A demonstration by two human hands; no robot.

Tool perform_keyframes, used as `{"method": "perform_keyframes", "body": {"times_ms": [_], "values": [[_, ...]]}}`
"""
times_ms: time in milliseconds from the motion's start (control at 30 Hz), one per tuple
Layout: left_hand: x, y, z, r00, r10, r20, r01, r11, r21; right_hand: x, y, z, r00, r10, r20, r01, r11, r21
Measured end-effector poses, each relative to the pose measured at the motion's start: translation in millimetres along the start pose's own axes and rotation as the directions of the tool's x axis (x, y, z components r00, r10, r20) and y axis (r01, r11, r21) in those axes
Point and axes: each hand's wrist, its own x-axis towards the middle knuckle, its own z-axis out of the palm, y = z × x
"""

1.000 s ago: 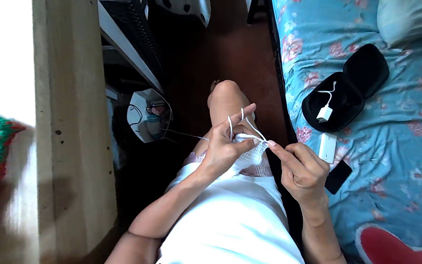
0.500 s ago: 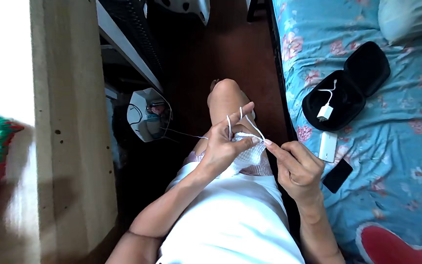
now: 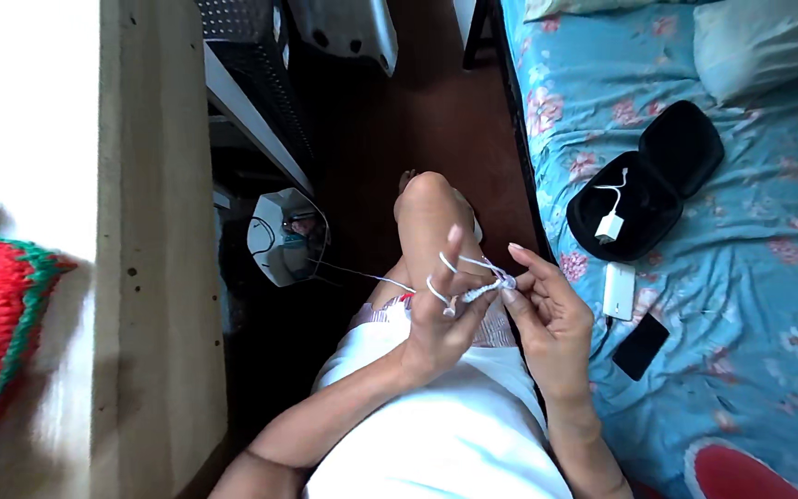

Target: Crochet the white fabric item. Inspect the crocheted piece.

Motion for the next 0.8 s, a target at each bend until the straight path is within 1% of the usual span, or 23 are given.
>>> {"method": "perform_keyframes", "body": {"times_ms": [33, 67, 100, 167, 233, 367, 533, 633, 733, 800], "values": [[4, 7, -3, 0.987, -0.162, -0.005, 0.160, 0.980, -0.114, -1, 4, 0, 0.997, -0.073, -0.005, 0.072, 0.996, -0.046], [10, 13, -7, 0.953, -0.304, 0.012, 0.300, 0.932, -0.202, -2, 9, 0, 0.986, -0.167, -0.009, 0.165, 0.977, -0.133], [16, 17, -11, 0.917, -0.398, 0.039, 0.394, 0.882, -0.259, -2, 14, -2, 0.965, -0.261, -0.008, 0.253, 0.940, -0.231], [23, 20, -19, 0.871, -0.479, 0.107, 0.488, 0.822, -0.292, -2, 22, -8, 0.917, -0.398, 0.023, 0.376, 0.846, -0.379], [27, 22, -24, 0.859, -0.493, 0.142, 0.512, 0.813, -0.277, -2, 25, -13, 0.887, -0.457, 0.063, 0.436, 0.784, -0.442], [33, 23, -30, 0.851, -0.492, 0.185, 0.525, 0.810, -0.263, -1, 26, -21, 0.856, -0.504, 0.112, 0.486, 0.713, -0.506], [37, 22, -35, 0.803, -0.545, 0.241, 0.596, 0.746, -0.297, -1, 29, -26, 0.837, -0.525, 0.155, 0.520, 0.675, -0.523], [39, 19, -38, 0.773, -0.562, 0.294, 0.634, 0.693, -0.342, -2, 31, -28, 0.839, -0.519, 0.160, 0.524, 0.696, -0.491], [40, 18, -40, 0.745, -0.589, 0.313, 0.667, 0.659, -0.347, -2, 34, -30, 0.864, -0.482, 0.144, 0.497, 0.775, -0.391], [40, 17, -41, 0.740, -0.593, 0.317, 0.673, 0.653, -0.349, -2, 36, -31, 0.885, -0.447, 0.131, 0.465, 0.832, -0.302]]}}
